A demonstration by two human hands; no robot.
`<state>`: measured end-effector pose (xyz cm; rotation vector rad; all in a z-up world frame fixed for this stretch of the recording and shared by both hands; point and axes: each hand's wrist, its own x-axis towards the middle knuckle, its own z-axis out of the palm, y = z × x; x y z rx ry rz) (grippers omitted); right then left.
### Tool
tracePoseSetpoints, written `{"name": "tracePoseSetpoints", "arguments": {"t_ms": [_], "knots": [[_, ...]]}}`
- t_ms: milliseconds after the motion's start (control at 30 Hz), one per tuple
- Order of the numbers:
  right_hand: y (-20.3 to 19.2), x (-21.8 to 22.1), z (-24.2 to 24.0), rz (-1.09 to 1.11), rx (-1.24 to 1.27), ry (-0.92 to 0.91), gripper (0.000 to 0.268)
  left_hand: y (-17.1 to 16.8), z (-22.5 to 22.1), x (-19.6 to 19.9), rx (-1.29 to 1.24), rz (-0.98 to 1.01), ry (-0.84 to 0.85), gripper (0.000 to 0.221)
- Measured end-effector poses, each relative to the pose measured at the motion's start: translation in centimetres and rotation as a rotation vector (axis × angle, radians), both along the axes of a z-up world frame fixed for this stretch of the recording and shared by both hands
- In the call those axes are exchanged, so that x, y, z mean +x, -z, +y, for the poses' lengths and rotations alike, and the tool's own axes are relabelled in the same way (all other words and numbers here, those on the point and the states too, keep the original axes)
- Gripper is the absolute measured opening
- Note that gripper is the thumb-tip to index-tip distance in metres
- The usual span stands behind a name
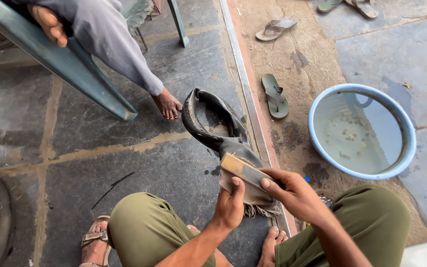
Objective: Repairing a bicycle inner tube by sanding and applying a patch.
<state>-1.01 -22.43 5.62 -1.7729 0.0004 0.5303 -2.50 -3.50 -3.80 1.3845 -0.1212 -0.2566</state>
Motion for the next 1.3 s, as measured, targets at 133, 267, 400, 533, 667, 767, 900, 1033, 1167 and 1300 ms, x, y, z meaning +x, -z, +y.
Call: {"name": "tracePoseSetpoints", "arguments": {"t_ms": [133, 267, 400, 533, 667, 767, 900, 1033, 1167, 1300], "knots": [[-0.4, -0.2, 0.9, -0.041, 0.028, 0.018, 0.051, -0.6, 0.1, 0.3, 0.128, -0.109, -0.109, 0.064], [-1.2, -0.8, 1.6, -0.031, 0.083, 0.046, 0.055, -1.5, 0.3, 0.2, 0.078, -0.144, -0.125, 0.067], [0.2, -1.4, 2.5, -0.019, 0.151, 0.139, 0.054, -1.4, 0.3, -0.2, 0.127, -0.300, -0.150, 0.070], [1.6, -1.7, 3.5, -0.077, 0.109, 0.274, 0.050, -2.3, -0.2, -0.4, 0.149, -0.336, -0.106, 0.077], [1.2, -1.6, 3.1, -0.169, 0.050, 0.273, 0.052, -3.7, -0.3, -0.2, 0.208, -0.357, -0.087, 0.070], [0.6, -1.3, 2.6, -0.236, 0.048, 0.176, 0.054, -2.8, 0.6, 0.4, 0.064, -0.213, -0.062, 0.064], [-0.8, -1.2, 1.8, -0.234, 0.104, 0.000, 0.057, -1.5, 1.4, 1.6, -0.049, 0.039, -0.055, 0.062], [0.7, -1.6, 2.3, -0.162, 0.215, -0.019, 0.055, -2.5, 1.9, 1.3, -0.001, -0.075, -0.113, 0.064], [1.0, -1.4, 2.2, -0.041, 0.343, 0.027, 0.055, -2.6, 2.2, 1.0, 0.155, -0.208, -0.061, 0.070], [0.6, -1.2, 2.2, -0.015, 0.321, -0.033, 0.055, -3.6, 2.1, 0.9, 0.040, -0.124, 0.008, 0.071]]}}
